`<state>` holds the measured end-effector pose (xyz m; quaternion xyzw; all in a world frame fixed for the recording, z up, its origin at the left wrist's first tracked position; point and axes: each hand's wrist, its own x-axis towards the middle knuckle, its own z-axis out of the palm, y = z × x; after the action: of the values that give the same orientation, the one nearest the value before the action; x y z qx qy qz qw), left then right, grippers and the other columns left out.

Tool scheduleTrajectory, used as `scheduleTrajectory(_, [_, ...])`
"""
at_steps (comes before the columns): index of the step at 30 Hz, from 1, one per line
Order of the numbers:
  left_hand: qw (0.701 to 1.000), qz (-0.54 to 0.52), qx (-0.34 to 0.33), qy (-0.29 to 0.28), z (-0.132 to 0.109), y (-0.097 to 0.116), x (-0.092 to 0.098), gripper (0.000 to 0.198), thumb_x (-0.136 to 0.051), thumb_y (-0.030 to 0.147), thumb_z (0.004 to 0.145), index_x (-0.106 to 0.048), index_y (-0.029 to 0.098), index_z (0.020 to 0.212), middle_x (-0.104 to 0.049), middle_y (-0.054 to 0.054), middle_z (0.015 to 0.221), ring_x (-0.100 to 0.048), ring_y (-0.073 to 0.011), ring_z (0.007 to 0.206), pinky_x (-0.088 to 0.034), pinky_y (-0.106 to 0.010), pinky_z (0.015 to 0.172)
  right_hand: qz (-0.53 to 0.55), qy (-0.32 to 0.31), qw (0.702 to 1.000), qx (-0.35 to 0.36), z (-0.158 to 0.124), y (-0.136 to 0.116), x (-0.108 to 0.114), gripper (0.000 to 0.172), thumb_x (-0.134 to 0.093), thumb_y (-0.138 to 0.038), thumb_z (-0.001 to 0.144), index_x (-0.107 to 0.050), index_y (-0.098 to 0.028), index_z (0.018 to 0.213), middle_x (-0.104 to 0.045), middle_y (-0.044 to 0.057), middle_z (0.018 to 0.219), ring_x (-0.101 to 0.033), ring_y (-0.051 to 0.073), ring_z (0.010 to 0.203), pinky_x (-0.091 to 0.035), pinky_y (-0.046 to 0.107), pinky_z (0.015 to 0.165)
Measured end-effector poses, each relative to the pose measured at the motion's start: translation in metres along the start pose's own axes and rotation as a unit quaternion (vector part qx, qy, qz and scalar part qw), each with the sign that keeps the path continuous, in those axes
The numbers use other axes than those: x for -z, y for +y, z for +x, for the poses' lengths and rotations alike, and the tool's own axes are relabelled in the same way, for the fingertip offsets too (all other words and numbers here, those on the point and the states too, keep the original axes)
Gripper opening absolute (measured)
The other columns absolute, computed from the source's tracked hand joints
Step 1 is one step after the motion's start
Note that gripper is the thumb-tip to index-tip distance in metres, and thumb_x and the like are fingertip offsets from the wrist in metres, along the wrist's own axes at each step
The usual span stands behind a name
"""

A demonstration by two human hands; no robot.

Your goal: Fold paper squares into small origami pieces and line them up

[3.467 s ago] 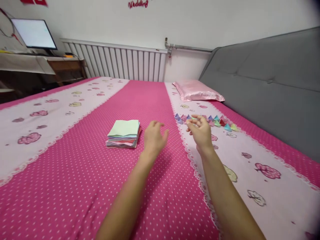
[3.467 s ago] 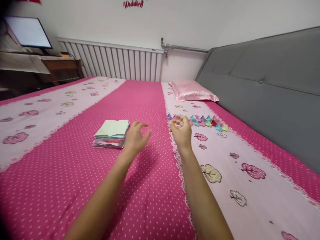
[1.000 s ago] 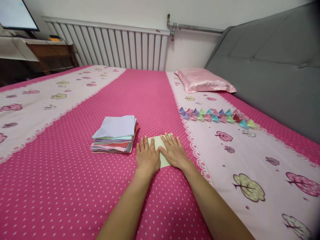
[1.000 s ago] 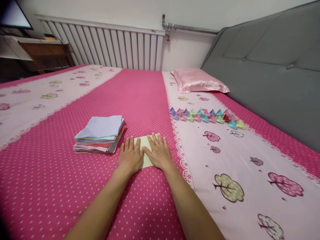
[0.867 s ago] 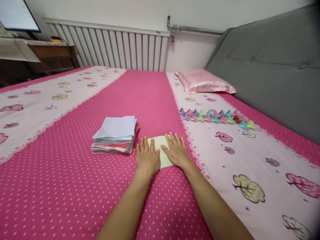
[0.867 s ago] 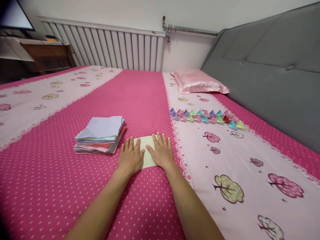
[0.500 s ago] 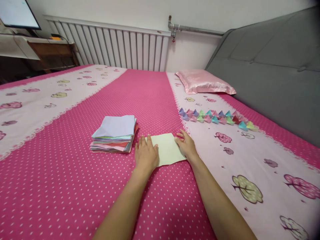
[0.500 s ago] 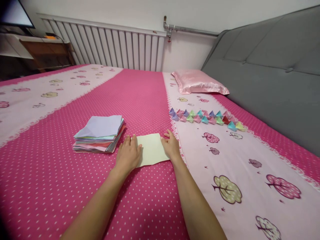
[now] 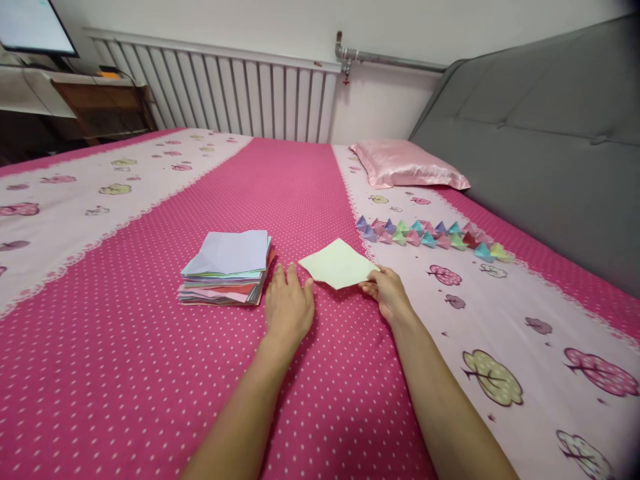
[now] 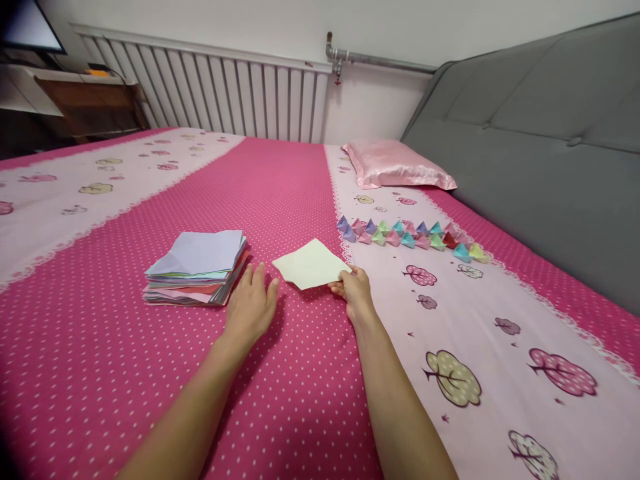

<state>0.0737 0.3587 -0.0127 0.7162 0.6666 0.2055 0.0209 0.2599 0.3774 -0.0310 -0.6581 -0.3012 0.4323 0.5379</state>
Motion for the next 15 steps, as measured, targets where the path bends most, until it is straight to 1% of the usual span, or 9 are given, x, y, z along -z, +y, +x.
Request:
scheduleTrajectory(2, [1.0, 0.001, 0.0, -0.015, 0.0, 0.0, -0.002, 0.052, -0.033, 0.035, 0.089, -0.039, 0.004, 0.129, -0.039, -0.026, 0.134, -0.043, -0.032, 0.121, -0.038, -0.044, 0.095, -0.063, -0.021, 0.998, -0.009, 0.0, 0.003, 0.002, 0.039, -0.05, -0.01, 0.066, -0.048, -0.013, 0.105, -0.059, -0.002, 0.059, -0.06, 0.011, 0.047, -0.041, 0.015, 0.036])
scheduleTrajectory(4, [0.999, 0.008, -0.003, -0.032, -0.001, -0.001, -0.003, 0.051, -0.034, 0.034, 0.088, -0.04, 0.003, 0.128, -0.039, -0.027, 0.134, -0.043, -0.0318, 0.121, -0.037, -0.044, 0.096, -0.098, -0.023, 0.995, -0.004, 0.001, 0.006, 0.005, 0.046, -0.057, -0.012, 0.064, -0.047, -0.013, 0.109, -0.06, -0.001, 0.059, -0.06, 0.013, 0.046, -0.038, 0.016, 0.033])
scheduleTrajectory(7, [0.999, 0.02, -0.009, -0.045, -0.002, -0.001, -0.005, 0.051, -0.034, 0.034, 0.088, -0.04, 0.002, 0.128, -0.038, -0.028, 0.133, -0.042, -0.0322, 0.122, -0.035, -0.043, 0.097, -0.141, -0.001, 0.99, 0.018, 0.004, 0.01, 0.01, 0.05, -0.063, -0.025, 0.066, -0.047, -0.014, 0.112, -0.063, 0.001, 0.066, -0.061, 0.013, 0.049, -0.042, 0.018, 0.038])
scheduleTrajectory(10, [0.999, 0.023, -0.013, -0.047, -0.002, -0.002, -0.006, 0.051, -0.033, 0.035, 0.089, -0.039, 0.003, 0.128, -0.038, -0.028, 0.133, -0.041, -0.0324, 0.122, -0.035, -0.043, 0.097, -0.172, 0.019, 0.983, 0.06, 0.01, 0.014, 0.012, 0.044, -0.061, -0.036, 0.07, -0.051, -0.016, 0.108, -0.065, 0.003, 0.075, -0.063, 0.013, 0.056, -0.047, 0.021, 0.048])
scheduleTrajectory(13, [0.999, 0.024, -0.017, -0.04, -0.001, -0.003, -0.006, 0.05, -0.034, 0.034, 0.088, -0.039, 0.004, 0.128, -0.039, -0.027, 0.134, -0.042, -0.0313, 0.122, -0.036, -0.043, 0.096, -0.207, 0.035, 0.97, 0.123, 0.015, 0.017, 0.014, 0.036, -0.058, -0.035, 0.071, -0.056, -0.017, 0.102, -0.066, 0.003, 0.072, -0.065, 0.015, 0.062, -0.048, 0.024, 0.055])
scheduleTrajectory(15, [0.999, 0.02, -0.016, -0.036, -0.001, -0.003, -0.006, 0.05, -0.034, 0.034, 0.088, -0.039, 0.004, 0.128, -0.039, -0.027, 0.134, -0.041, -0.0311, 0.123, -0.036, -0.044, 0.096, -0.215, 0.042, 0.965, 0.147, 0.015, 0.016, 0.015, 0.034, -0.058, -0.033, 0.071, -0.058, -0.018, 0.101, -0.066, 0.001, 0.067, -0.065, 0.016, 0.063, -0.048, 0.025, 0.057])
